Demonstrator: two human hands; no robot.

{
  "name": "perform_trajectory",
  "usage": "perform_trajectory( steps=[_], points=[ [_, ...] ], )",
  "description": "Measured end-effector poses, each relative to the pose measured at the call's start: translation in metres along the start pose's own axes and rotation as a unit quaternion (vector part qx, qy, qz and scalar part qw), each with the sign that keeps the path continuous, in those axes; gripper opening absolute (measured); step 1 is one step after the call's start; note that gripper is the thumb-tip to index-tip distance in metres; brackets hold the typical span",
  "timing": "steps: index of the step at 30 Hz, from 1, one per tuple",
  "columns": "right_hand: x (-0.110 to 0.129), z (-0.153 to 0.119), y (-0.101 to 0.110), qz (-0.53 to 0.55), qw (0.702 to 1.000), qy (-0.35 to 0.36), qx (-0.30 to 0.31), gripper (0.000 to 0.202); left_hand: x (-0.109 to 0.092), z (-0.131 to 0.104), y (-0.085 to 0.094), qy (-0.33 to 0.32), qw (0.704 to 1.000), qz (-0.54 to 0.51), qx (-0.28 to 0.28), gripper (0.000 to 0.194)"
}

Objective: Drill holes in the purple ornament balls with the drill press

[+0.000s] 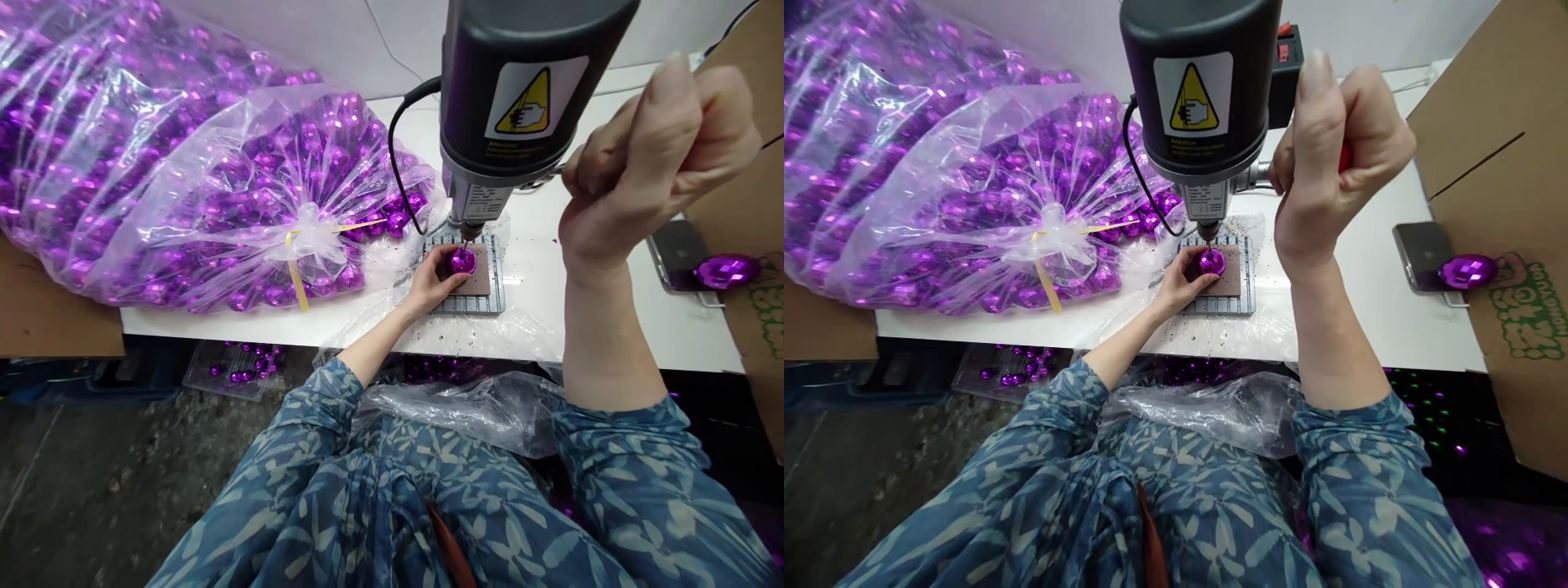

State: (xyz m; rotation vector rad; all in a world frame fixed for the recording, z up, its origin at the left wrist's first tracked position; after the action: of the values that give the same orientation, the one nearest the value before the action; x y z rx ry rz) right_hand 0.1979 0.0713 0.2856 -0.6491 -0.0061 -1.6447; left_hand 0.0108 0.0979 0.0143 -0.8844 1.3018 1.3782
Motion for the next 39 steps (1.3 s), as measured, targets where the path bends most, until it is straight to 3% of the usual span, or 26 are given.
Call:
perform_trajectory(
  steps=[3,17,34,39],
  points=[
    [0.000,-0.014,0.013,0.015,0.999,0.025,-0.026,0.077,0.001,-0.001,0.000,-0.007,1.000,-0.012,0.002,0.063],
    [-0.019,-0.044,0.045,0.018,0.993,0.118,-0.020,0.073,0.003,-0.002,-0.001,-0.009,0.999,-0.041,0.004,0.065],
    [-0.020,-0.064,0.046,0.002,0.978,0.198,0.058,0.050,0.002,-0.002,-0.002,-0.011,0.999,-0.047,0.004,0.068],
    [-0.012,-0.062,0.041,-0.001,0.980,0.186,0.066,0.063,-0.001,-0.004,-0.002,-0.012,0.999,-0.049,0.007,0.067]
  ],
)
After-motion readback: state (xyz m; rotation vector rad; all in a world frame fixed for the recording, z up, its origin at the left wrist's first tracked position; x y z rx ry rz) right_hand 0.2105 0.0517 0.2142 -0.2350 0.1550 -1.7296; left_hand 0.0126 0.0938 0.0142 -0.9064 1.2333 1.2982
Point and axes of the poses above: each hand's wrist, its own z-axis towards the middle knuckle, its own y-axis out of the back of the hand, x = y × z, the point moved 9 cm from there along z, towards the middle knuckle, and after that the axes turned 7 degrees about y, right-handed, at the moved point
